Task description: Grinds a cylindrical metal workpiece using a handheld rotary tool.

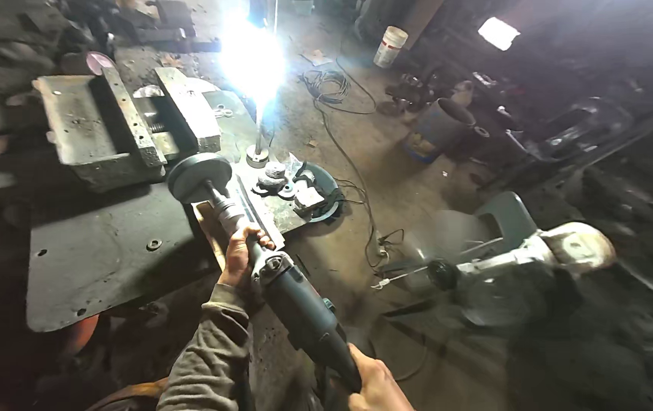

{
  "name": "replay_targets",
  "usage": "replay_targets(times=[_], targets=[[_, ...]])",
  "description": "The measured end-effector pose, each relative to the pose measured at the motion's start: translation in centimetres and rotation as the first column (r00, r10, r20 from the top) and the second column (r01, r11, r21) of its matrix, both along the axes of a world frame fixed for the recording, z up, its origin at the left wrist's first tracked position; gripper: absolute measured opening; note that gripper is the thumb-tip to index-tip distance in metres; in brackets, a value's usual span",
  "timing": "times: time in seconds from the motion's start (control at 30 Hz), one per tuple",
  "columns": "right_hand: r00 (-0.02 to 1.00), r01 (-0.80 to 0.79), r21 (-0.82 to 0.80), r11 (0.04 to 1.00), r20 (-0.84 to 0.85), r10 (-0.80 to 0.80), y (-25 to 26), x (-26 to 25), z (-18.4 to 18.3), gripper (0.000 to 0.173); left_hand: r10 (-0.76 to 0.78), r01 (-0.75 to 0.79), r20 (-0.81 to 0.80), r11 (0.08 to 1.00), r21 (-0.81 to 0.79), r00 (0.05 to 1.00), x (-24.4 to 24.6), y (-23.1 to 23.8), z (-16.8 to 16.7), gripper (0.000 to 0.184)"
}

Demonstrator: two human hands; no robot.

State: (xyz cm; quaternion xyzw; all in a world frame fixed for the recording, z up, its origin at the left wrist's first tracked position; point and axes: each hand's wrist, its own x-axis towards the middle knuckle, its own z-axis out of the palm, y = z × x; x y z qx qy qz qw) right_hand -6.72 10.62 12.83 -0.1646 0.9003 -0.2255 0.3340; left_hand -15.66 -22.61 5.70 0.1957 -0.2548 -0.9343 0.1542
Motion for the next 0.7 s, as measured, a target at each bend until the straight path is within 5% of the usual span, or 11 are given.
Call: replay_targets(times=[0.7], targets=[[0.968, 0.238, -0.248, 0.939, 0.139, -0.208, 1.6, -2.1, -1.4, 0.043, -0.113, 0.129, 0.31, 0.991, -0.03, 0.944, -7.2, 2.8, 0.6, 0.012]])
